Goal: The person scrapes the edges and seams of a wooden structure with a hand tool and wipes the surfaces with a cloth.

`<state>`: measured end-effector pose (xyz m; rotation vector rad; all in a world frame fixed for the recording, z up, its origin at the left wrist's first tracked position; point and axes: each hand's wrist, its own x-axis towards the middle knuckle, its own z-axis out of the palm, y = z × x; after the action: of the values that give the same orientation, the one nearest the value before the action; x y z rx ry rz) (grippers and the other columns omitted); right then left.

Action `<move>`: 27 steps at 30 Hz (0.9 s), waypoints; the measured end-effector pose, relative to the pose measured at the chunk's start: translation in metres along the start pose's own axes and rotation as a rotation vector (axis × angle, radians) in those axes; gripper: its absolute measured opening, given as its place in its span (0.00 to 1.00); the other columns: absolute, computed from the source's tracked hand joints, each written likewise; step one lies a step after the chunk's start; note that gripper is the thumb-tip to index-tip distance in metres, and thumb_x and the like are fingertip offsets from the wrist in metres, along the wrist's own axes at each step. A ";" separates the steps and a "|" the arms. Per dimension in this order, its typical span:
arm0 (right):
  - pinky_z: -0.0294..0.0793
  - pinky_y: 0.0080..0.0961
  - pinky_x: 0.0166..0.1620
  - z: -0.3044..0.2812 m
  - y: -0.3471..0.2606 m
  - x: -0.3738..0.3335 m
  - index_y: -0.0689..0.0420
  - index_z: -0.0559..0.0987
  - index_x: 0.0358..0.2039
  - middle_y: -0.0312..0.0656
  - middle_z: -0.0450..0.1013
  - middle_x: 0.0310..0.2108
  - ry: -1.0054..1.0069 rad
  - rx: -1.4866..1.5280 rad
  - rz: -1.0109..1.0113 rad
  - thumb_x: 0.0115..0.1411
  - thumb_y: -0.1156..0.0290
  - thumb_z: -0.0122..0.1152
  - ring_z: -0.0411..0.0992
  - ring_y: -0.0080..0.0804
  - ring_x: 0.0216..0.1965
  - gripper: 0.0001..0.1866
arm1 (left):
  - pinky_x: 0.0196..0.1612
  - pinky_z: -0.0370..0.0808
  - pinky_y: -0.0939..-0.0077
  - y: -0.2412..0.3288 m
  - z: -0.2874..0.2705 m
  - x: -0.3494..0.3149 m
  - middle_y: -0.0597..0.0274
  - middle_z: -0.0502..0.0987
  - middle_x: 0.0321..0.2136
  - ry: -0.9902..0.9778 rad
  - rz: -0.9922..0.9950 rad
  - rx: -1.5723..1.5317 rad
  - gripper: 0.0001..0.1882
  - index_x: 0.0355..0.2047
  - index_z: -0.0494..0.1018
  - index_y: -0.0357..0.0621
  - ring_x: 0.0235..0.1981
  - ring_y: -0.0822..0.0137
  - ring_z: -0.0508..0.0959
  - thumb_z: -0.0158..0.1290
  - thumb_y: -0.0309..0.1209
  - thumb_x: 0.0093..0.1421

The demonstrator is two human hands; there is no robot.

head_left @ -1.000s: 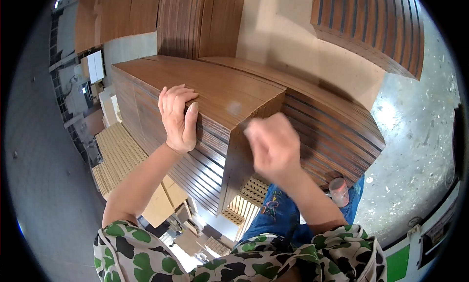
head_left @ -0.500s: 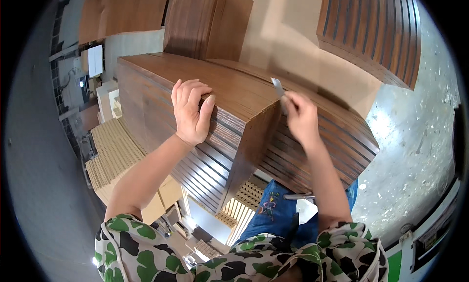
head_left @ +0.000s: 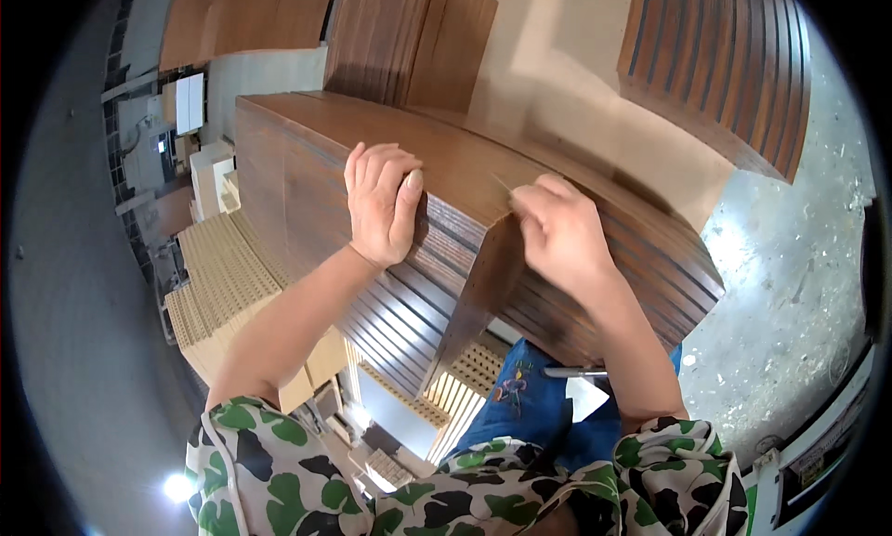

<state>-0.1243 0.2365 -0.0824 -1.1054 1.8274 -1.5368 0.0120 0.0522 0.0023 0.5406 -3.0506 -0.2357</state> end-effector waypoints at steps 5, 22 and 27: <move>0.71 0.29 0.31 0.002 0.011 -0.004 0.58 0.80 0.32 0.48 0.73 0.27 0.229 0.329 0.244 0.55 0.78 0.62 0.72 0.42 0.26 0.04 | 0.63 0.52 0.52 0.001 0.003 0.004 0.53 0.73 0.42 0.015 0.012 -0.013 0.15 0.39 0.73 0.39 0.51 0.52 0.69 0.39 0.34 0.65; 0.74 0.34 0.32 0.003 -0.044 -0.027 0.61 0.78 0.32 0.48 0.72 0.26 0.230 0.378 -0.084 0.50 0.83 0.61 0.72 0.45 0.27 0.08 | 0.62 0.53 0.54 -0.004 0.000 0.000 0.57 0.74 0.39 0.038 -0.011 -0.018 0.11 0.37 0.75 0.41 0.48 0.57 0.70 0.45 0.33 0.63; 0.74 0.36 0.38 0.051 0.103 -0.042 0.59 0.81 0.36 0.52 0.76 0.30 0.468 0.128 0.540 0.55 0.76 0.60 0.75 0.49 0.32 0.08 | 0.63 0.52 0.54 0.002 -0.003 0.006 0.57 0.74 0.40 0.021 -0.003 -0.012 0.12 0.37 0.74 0.40 0.49 0.57 0.70 0.43 0.33 0.65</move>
<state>-0.0874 0.2458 -0.1987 -0.1549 2.0564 -1.6191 0.0064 0.0516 0.0057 0.5435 -3.0258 -0.2469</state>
